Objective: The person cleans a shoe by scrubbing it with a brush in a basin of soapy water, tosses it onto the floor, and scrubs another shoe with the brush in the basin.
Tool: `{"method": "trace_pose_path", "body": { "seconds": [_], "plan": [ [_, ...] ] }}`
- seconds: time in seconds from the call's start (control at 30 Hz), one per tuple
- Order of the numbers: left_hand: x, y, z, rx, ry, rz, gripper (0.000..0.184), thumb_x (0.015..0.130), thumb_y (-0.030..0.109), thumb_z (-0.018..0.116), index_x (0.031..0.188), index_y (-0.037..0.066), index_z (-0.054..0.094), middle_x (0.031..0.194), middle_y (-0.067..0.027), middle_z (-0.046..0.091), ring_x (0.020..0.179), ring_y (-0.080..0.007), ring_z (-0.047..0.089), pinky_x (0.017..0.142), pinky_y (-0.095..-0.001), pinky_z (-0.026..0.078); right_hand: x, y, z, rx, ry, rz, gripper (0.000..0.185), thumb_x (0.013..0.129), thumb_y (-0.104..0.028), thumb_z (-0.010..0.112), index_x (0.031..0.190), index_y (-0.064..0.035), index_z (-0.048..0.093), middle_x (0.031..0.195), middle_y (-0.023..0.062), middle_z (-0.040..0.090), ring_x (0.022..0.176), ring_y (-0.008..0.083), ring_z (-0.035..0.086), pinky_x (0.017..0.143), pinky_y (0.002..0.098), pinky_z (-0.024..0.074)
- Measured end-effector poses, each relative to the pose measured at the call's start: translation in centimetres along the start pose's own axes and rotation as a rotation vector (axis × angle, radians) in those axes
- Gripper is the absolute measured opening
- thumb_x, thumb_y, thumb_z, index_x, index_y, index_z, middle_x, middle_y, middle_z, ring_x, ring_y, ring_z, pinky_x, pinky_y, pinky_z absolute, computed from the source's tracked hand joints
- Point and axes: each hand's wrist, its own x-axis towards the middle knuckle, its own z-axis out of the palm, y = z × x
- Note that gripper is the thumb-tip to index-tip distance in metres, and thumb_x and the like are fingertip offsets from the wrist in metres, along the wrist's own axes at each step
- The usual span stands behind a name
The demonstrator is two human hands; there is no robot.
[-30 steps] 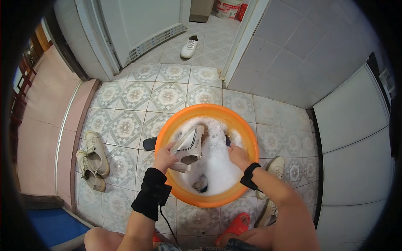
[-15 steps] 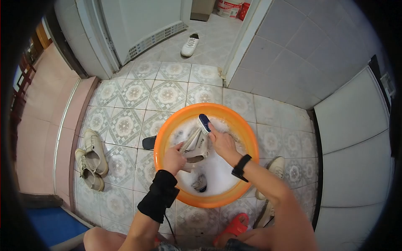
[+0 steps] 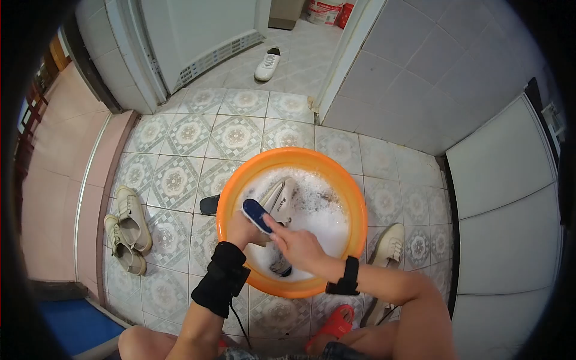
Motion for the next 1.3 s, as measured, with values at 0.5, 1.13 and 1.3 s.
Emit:
{"method": "trace_pose_path", "body": {
  "seconds": [0.5, 1.13, 1.3],
  "plan": [
    [-0.4, -0.4, 0.2, -0.427, -0.091, -0.076, 0.053, 0.067, -0.001, 0.062, 0.119, 0.001, 0.050, 0.086, -0.0028, 0.061, 0.073, -0.0108, 0.057, 0.063, -0.0260, 0.046, 3.8, 7.4, -0.7, -0.185, -0.011, 0.187, 0.041, 0.088, -0.030, 0.043, 0.128, -0.0274, 0.041, 0.070, 0.0191, 0.059, 0.063, 0.0374, 0.058, 0.061, 0.0446, 0.0467],
    [-0.8, 1.5, -0.7, -0.980, -0.106, -0.312, 0.051, 0.072, -0.005, 0.049, 0.121, 0.005, 0.043, 0.087, -0.0081, 0.058, 0.068, -0.0204, 0.059, 0.049, -0.0311, 0.046, 1.3, 2.7, 0.8, 0.181, 0.210, 0.094, 0.040, 0.090, -0.028, 0.039, 0.130, -0.0210, 0.041, 0.071, 0.0195, 0.059, 0.060, 0.0300, 0.058, 0.056, 0.0417, 0.0450],
    [-1.8, 1.9, 1.2, -1.152, -0.202, -0.355, 0.026, 0.077, -0.001, 0.042, 0.102, 0.006, 0.045, 0.083, -0.0081, 0.052, 0.070, -0.0242, 0.058, 0.051, -0.0348, 0.044, 4.7, 5.2, 1.3, -0.148, -0.045, 0.253, 0.043, 0.089, -0.026, 0.039, 0.131, -0.0165, 0.037, 0.066, 0.0198, 0.058, 0.061, 0.0366, 0.057, 0.057, 0.0454, 0.0432]
  ]
}}
